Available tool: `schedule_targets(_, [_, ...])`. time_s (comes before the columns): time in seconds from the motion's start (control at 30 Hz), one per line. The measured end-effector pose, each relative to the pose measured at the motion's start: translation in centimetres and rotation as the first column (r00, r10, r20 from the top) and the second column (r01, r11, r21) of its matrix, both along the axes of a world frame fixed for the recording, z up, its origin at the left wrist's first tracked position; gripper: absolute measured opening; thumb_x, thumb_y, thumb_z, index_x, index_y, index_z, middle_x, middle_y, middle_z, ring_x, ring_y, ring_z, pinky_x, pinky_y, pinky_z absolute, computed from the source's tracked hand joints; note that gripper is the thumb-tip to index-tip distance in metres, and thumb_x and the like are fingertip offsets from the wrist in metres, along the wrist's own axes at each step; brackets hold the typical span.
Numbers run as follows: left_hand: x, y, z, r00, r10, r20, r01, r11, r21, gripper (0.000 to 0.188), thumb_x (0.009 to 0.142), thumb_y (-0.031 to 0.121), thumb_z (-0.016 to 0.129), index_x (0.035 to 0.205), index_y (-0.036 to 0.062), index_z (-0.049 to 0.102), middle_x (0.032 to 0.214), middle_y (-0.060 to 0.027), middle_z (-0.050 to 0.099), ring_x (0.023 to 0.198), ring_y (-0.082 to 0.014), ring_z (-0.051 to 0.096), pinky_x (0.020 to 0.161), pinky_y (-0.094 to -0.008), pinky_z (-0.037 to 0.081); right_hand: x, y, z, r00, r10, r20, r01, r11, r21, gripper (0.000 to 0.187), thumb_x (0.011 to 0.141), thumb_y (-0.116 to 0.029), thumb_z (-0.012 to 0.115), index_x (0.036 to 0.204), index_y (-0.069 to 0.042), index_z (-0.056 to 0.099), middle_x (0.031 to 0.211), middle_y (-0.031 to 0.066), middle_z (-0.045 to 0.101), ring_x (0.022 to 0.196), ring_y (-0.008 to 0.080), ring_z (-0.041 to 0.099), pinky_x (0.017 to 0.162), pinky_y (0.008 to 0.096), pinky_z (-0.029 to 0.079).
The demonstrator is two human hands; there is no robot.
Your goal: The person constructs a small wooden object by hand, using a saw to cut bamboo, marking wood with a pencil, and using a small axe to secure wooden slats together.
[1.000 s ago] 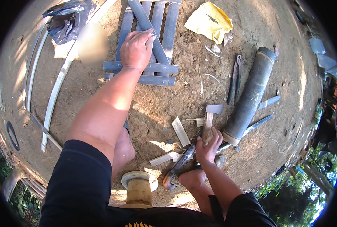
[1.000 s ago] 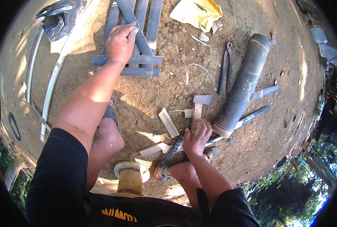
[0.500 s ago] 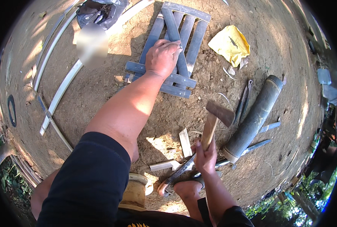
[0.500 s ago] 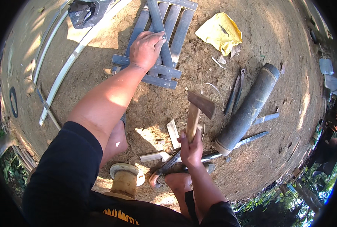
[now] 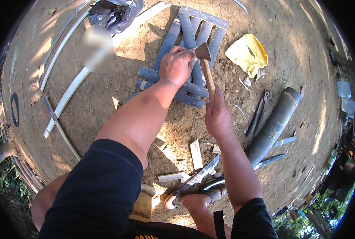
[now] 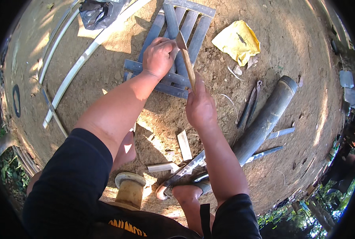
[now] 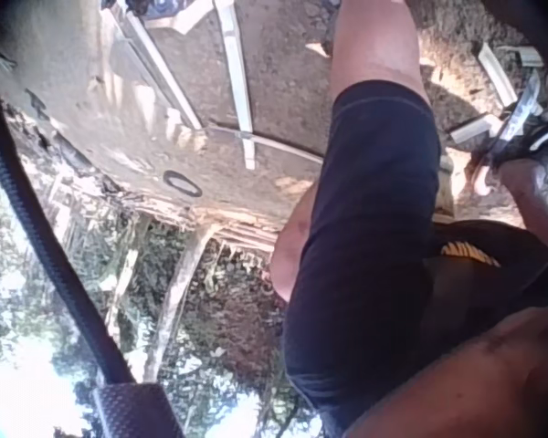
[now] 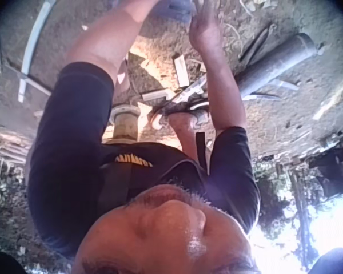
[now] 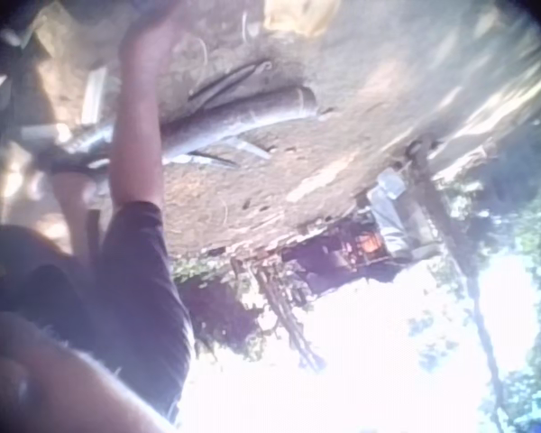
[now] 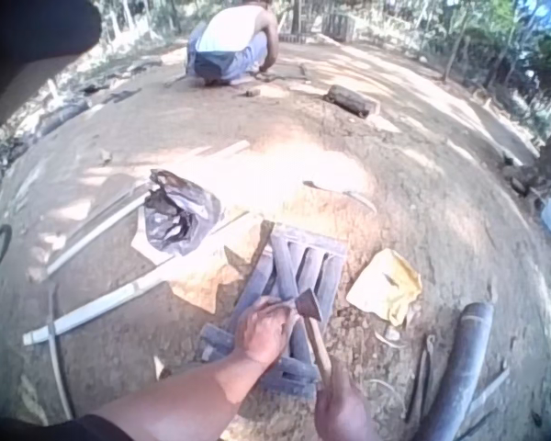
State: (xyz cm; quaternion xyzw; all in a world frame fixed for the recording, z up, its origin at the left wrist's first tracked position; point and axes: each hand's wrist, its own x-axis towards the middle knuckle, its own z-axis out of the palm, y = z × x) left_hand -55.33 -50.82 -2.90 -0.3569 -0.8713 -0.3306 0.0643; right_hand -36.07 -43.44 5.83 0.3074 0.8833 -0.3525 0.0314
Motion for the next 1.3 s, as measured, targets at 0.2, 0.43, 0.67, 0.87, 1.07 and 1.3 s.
schedule_targets(0.2, [-0.4, 0.5, 0.9, 0.993, 0.007, 0.122, -0.023, 0.992, 0.127, 0.013, 0.084, 0.014, 0.078, 0.096, 0.0148, 0.08, 0.103, 0.0003, 0.079, 0.099, -0.021, 0.07, 0.089, -0.0346, 0.057, -1.0, -0.4, 2.2, 0.929, -0.172, -0.327, 0.13, 0.981, -0.146, 0.053, 0.105, -0.012, 0.055, 0.153, -0.002, 0.038, 0.095, 0.0275, 0.069, 0.077, 0.0388, 0.071, 0.07, 0.0478, 0.055])
schedule_targets(0.43, [-0.5, 1.0, 1.4, 0.999, -0.007, 0.038, 0.007, 1.0, 0.007, 0.018, 0.083, 0.015, 0.079, 0.101, 0.0142, 0.081, 0.102, -0.0004, 0.079, 0.1, -0.0207, 0.071, 0.091, -0.0345, 0.056, 0.0, 0.6, 0.1, 0.994, -0.063, -0.092, 0.064, 0.998, 0.008, 0.052, 0.104, -0.014, 0.057, 0.151, 0.0, 0.04, 0.099, 0.0302, 0.069, 0.082, 0.0469, 0.07, 0.073, 0.0509, 0.055])
schedule_targets(0.67, [-0.8, 0.8, -0.2, 1.0, 0.009, 0.029, -0.011, 0.998, 0.067, 0.017, 0.085, 0.02, 0.077, 0.101, 0.0203, 0.082, 0.094, 0.003, 0.077, 0.102, -0.015, 0.067, 0.087, -0.0369, 0.05, -0.7, -0.2, 0.3, 0.951, -0.084, -0.299, 0.094, 0.995, 0.018, 0.052, 0.102, -0.009, 0.058, 0.15, -0.001, 0.041, 0.096, 0.0301, 0.069, 0.081, 0.0485, 0.07, 0.072, 0.0514, 0.056])
schedule_targets(0.87, [-0.8, 0.5, 0.1, 0.999, 0.0, 0.047, -0.003, 0.998, 0.064, 0.011, 0.085, 0.017, 0.077, 0.095, 0.0151, 0.081, 0.1, 0.001, 0.079, 0.101, -0.019, 0.069, 0.089, -0.0357, 0.054, -0.6, 0.0, 0.9, 0.992, -0.073, -0.107, 0.071, 0.997, -0.023, 0.058, 0.099, -0.006, 0.059, 0.153, -0.004, 0.038, 0.11, 0.0316, 0.068, 0.095, 0.0497, 0.069, 0.079, 0.0543, 0.056])
schedule_targets(1.07, [-1.1, 0.7, 1.6, 1.0, -0.007, 0.017, 0.006, 0.999, 0.032, 0.008, 0.084, 0.016, 0.078, 0.091, 0.0137, 0.081, 0.101, 0.0004, 0.079, 0.1, -0.0197, 0.07, 0.088, -0.0363, 0.056, -1.6, 0.1, 1.2, 0.989, -0.039, -0.141, 0.048, 0.997, 0.061, 0.057, 0.098, -0.004, 0.059, 0.152, -0.001, 0.038, 0.119, 0.0324, 0.066, 0.096, 0.0501, 0.069, 0.079, 0.054, 0.056])
schedule_targets(1.3, [-1.8, 0.3, 1.5, 1.0, 0.011, 0.027, -0.014, 0.997, 0.08, 0.012, 0.085, 0.02, 0.078, 0.096, 0.0176, 0.082, 0.097, 0.0016, 0.079, 0.101, -0.018, 0.069, 0.084, -0.0374, 0.054, -2.0, -0.4, 1.9, 0.968, -0.068, -0.241, 0.065, 0.998, -0.018, 0.057, 0.099, -0.006, 0.057, 0.152, -0.001, 0.037, 0.12, 0.0313, 0.066, 0.101, 0.0511, 0.068, 0.083, 0.0552, 0.056])
